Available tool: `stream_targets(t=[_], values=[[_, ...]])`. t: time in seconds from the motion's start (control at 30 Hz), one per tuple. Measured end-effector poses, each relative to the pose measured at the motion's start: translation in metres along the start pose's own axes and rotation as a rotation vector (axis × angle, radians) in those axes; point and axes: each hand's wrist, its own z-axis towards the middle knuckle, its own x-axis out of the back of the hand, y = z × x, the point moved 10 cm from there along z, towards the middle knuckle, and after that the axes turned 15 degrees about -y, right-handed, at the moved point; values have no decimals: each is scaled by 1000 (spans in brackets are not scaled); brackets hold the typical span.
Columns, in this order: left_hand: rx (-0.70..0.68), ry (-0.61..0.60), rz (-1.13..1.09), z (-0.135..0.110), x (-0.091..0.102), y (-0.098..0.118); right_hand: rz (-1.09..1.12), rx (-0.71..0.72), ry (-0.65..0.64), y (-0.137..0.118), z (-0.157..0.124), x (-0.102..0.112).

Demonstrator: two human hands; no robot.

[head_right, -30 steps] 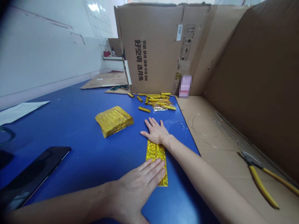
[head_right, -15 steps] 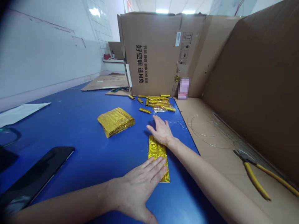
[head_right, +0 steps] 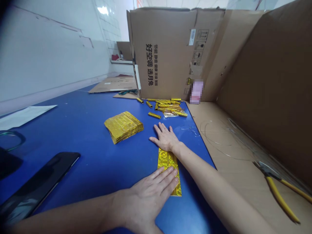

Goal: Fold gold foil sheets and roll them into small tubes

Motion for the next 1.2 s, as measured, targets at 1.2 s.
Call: stream_targets(t=[1.2], values=[[24, 4, 89, -4, -16, 12, 55, 33, 38, -1, -3, 0]])
